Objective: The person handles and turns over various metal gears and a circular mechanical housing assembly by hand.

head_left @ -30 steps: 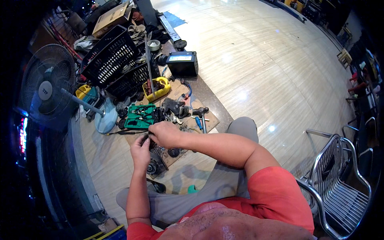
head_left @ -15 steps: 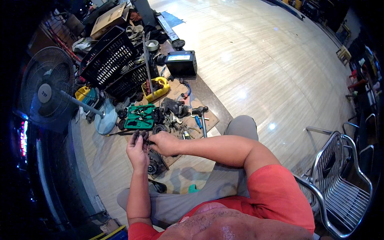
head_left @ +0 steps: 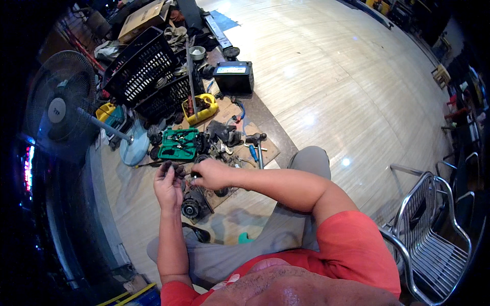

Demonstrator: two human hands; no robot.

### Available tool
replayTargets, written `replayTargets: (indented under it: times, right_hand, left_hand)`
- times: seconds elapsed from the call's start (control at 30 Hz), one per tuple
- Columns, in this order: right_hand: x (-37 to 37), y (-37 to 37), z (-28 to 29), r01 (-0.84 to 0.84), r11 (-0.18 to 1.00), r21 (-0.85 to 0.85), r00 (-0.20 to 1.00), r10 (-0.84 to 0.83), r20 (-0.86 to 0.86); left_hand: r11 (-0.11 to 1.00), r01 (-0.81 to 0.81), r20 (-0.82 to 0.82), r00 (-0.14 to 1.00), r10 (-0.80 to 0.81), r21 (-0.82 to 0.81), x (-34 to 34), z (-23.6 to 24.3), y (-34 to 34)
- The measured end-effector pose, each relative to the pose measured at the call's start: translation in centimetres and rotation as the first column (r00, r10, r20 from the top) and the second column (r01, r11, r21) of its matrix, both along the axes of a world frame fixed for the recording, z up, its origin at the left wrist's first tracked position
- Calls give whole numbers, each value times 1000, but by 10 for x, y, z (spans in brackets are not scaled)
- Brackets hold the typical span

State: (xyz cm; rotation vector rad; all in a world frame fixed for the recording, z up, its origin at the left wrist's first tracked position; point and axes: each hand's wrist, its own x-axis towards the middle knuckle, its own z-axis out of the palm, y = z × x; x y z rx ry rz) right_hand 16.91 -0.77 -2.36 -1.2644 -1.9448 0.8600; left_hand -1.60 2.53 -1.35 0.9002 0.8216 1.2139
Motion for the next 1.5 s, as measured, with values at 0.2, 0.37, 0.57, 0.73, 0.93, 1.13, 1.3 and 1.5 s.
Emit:
replayTargets:
  times: [0.2,0.37,0.57,0.73,0.93,1.13,1.3,1.5]
  right_hand:
    - [11,15,6,87,954,285,966,-12,-256]
    - [13,11,11,98,984,152,951,-47,-307]
    - [19,11,23,94,993,70,964,-73,-255]
    - [28,14,28,24,995,94,973,-2,-229]
    - [30,19,31,-1,987,162,982,31,-186]
    - [31,16,39,-16,994,104,977,37,-209]
    - [31,17,42,43,995,95,961,-15,-276]
    - [31,16,46,80,997,1,898,-71,-434]
  left_hand:
    - [966,254,-47,966,-256,-48,4,-6,-6]
    - [958,274,-92,955,-282,-85,0,-7,-6]
    - [945,305,-112,942,-318,-119,-2,-2,-7]
    - [959,260,-228,933,-279,-111,1,-4,-8]
    - [956,286,-252,922,-294,-72,0,-11,-7]
    - [945,325,-295,899,-323,-45,-6,-13,-4]
    - [926,363,-155,914,-376,-103,3,-2,-9]
    - [834,514,164,857,-489,-199,6,5,-17]
